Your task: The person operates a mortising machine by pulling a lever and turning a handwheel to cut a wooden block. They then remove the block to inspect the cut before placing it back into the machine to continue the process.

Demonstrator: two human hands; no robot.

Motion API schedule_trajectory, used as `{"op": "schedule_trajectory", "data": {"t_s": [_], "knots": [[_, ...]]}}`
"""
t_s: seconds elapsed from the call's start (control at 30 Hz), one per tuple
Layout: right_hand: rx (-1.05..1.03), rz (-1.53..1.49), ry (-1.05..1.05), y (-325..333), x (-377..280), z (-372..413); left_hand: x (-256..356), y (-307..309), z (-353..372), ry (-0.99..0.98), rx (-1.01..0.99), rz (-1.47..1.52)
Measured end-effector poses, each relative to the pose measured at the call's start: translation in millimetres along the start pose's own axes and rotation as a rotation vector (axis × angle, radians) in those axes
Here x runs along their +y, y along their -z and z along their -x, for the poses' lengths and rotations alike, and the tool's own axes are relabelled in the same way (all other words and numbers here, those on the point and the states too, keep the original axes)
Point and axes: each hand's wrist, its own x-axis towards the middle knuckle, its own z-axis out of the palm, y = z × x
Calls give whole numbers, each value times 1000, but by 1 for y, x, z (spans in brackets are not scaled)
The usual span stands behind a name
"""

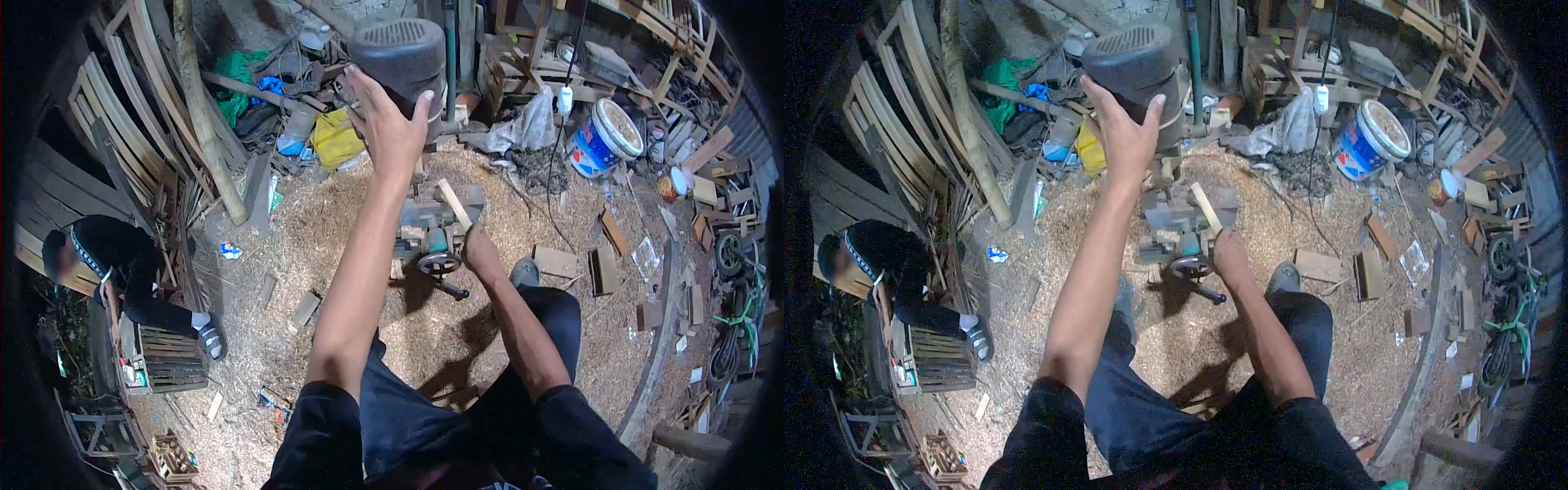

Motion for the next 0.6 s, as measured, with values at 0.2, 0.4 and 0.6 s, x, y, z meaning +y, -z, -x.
{"op": "schedule_trajectory", "data": {"t_s": [0.2,0.4,0.6], "knots": [[6,-50,-32,26,1,-4,-6,-18,-8,-63,69,-21],[-80,-167,-173,34,5,-5,-2,-16,-14,-53,74,3],[62,-329,-254,35,-2,-17,1,-4,-19,-51,73,-34]]}}
